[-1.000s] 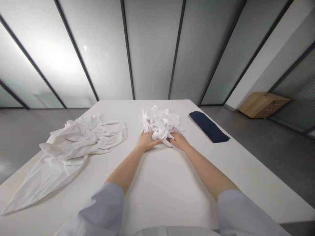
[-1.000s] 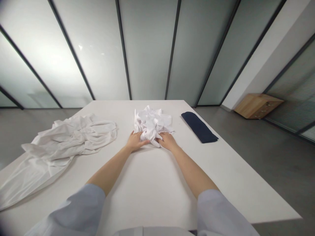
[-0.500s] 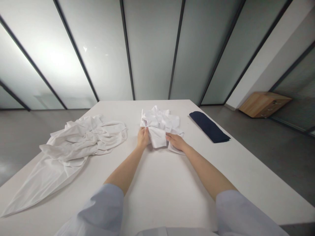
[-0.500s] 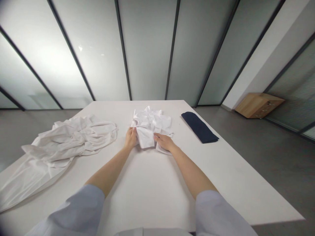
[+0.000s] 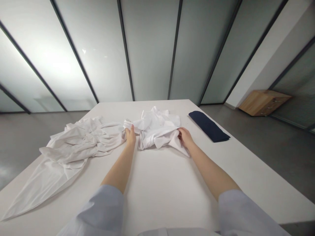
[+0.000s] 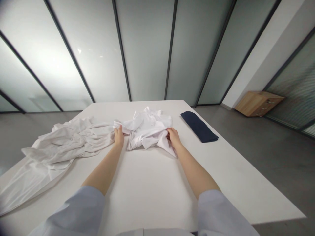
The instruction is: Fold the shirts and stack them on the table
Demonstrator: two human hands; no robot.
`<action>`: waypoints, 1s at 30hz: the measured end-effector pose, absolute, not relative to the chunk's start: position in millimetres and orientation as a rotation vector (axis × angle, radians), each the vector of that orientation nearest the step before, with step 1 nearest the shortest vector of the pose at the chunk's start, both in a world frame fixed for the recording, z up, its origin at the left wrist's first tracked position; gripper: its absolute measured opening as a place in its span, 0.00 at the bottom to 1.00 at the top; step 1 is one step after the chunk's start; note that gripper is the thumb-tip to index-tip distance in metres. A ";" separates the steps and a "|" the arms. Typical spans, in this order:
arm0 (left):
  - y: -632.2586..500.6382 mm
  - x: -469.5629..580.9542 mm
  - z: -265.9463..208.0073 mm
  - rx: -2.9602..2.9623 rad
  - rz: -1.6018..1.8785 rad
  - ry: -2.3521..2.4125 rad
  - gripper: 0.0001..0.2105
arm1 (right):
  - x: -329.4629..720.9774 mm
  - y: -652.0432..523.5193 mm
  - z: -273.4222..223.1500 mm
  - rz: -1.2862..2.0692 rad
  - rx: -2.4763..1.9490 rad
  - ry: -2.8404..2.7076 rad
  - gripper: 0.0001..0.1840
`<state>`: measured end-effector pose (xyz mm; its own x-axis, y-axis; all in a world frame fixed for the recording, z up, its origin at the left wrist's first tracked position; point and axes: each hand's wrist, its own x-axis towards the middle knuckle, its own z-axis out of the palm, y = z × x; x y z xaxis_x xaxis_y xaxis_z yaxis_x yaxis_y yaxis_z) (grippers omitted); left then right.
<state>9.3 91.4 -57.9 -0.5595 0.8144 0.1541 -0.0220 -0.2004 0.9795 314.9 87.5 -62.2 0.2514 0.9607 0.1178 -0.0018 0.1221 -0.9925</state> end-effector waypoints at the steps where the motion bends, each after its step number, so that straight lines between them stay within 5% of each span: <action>1: 88.7 12.9 -58.8 1.060 1.800 1.532 0.19 | 320.2 91.9 -62.9 0.964 -1.130 -0.893 0.07; 5: 80.3 21.5 -55.9 1.304 1.655 1.708 0.18 | 345.0 101.9 -66.0 0.803 -1.058 -0.639 0.16; 11: 74.3 25.2 -48.0 1.581 1.210 2.159 0.15 | 349.6 90.6 -68.8 0.119 -1.341 -1.268 0.29; 17: 61.7 45.5 -48.8 2.085 1.122 1.720 0.13 | 314.5 68.6 -58.0 -0.129 -1.377 -2.084 0.31; 23: 53.1 61.2 -50.6 2.488 0.666 1.440 0.16 | 305.3 64.6 -52.2 -0.045 -1.354 -2.020 0.10; 30: 58.7 52.4 -51.3 2.368 0.519 1.752 0.15 | 338.5 97.1 -46.6 0.733 -1.097 -0.960 0.06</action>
